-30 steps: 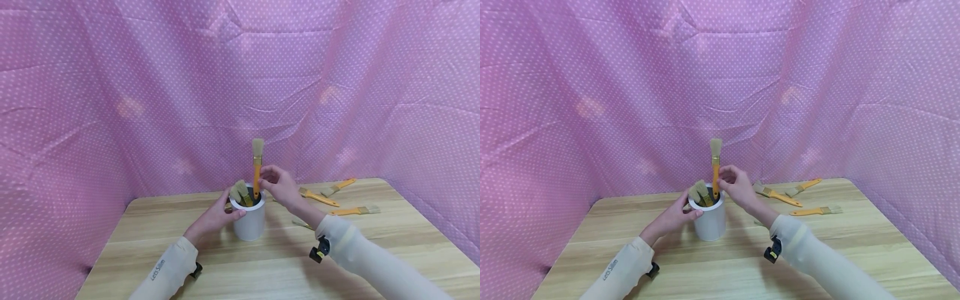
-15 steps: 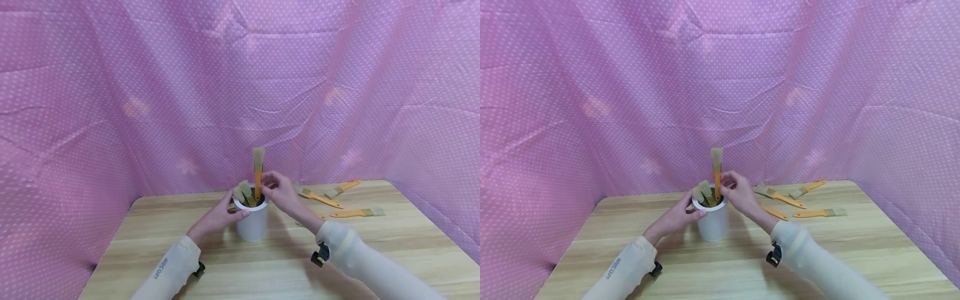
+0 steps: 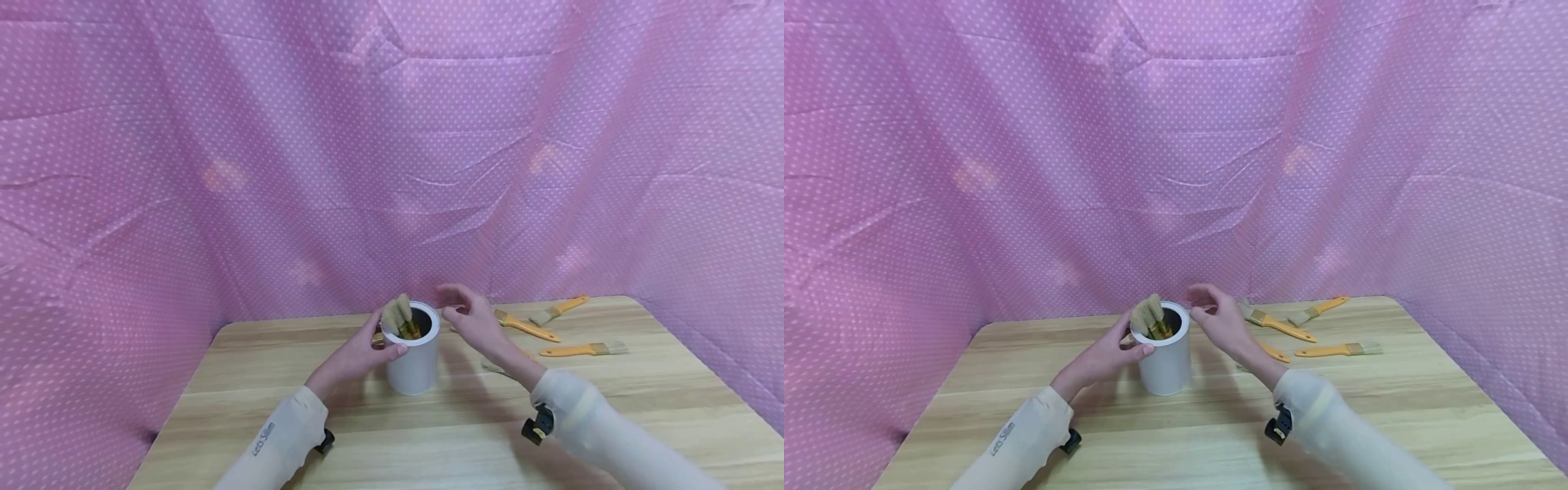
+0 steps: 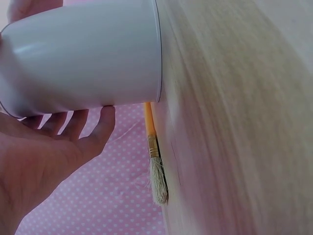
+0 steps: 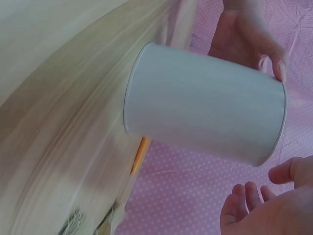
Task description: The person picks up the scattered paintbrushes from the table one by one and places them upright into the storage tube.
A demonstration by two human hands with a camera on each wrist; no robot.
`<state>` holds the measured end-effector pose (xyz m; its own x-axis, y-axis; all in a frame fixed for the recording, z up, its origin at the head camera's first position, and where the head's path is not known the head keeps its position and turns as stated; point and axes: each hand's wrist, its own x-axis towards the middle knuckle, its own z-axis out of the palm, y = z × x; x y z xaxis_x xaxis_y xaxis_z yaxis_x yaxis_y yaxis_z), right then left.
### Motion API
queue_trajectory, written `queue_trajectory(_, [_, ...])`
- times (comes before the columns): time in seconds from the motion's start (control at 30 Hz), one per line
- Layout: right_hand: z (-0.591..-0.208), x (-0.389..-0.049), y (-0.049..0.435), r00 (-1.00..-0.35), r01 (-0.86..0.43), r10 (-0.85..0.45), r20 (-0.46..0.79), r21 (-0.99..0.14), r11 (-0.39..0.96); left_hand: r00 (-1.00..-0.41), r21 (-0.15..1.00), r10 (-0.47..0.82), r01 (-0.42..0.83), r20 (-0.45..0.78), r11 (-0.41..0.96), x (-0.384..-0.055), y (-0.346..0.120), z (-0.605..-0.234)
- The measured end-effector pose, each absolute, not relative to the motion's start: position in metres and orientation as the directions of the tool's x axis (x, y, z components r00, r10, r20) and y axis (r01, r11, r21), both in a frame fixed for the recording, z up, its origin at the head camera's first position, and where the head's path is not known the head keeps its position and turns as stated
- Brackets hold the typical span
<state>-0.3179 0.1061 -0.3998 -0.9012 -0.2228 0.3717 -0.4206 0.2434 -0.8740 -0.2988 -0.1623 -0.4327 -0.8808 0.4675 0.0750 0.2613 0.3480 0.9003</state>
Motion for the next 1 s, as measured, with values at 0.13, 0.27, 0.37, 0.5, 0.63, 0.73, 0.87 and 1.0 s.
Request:
queue_trajectory(0.13, [-0.401, -0.321, 0.114, -0.904, -0.417, -0.219, 0.366, -0.869, 0.269, -0.883, 0.898, 0.462, 0.269, 0.084, 0.349, -0.300, -0.163, -0.433])
queue_trajectory(0.27, [-0.403, -0.323, 0.129, -0.907, -0.410, -0.227, 0.354, -0.862, 0.296, -0.884, 0.889, 0.456, 0.287, 0.103, 0.357, -0.299, -0.162, -0.433])
queue_trajectory(0.37, [-0.406, -0.322, 0.148, -0.906, -0.415, -0.240, 0.350, -0.846, 0.334, -0.884, 0.884, 0.456, 0.296, 0.109, 0.363, -0.300, -0.161, -0.433])
queue_trajectory(0.5, [-0.412, -0.320, 0.175, -0.913, -0.401, -0.236, 0.333, -0.839, 0.369, -0.881, 0.877, 0.460, 0.301, 0.105, 0.375, -0.301, -0.161, -0.433])
queue_trajectory(0.63, [-0.418, -0.319, 0.199, -0.920, -0.387, -0.227, 0.320, -0.833, 0.395, -0.881, 0.876, 0.462, 0.296, 0.097, 0.381, -0.301, -0.161, -0.434])
queue_trajectory(0.73, [-0.423, -0.319, 0.218, -0.924, -0.379, -0.230, 0.307, -0.818, 0.433, -0.881, 0.881, 0.463, 0.290, 0.094, 0.374, -0.301, -0.161, -0.433])
queue_trajectory(0.87, [-0.429, -0.316, 0.247, -0.933, -0.358, -0.227, 0.279, -0.785, 0.506, -0.882, 0.884, 0.463, 0.285, 0.091, 0.369, -0.300, -0.161, -0.432])
queue_trajectory(1.0, [-0.436, -0.313, 0.275, -0.946, -0.325, -0.206, 0.252, -0.753, 0.571, -0.881, 0.884, 0.465, 0.286, 0.091, 0.370, -0.300, -0.160, -0.431])
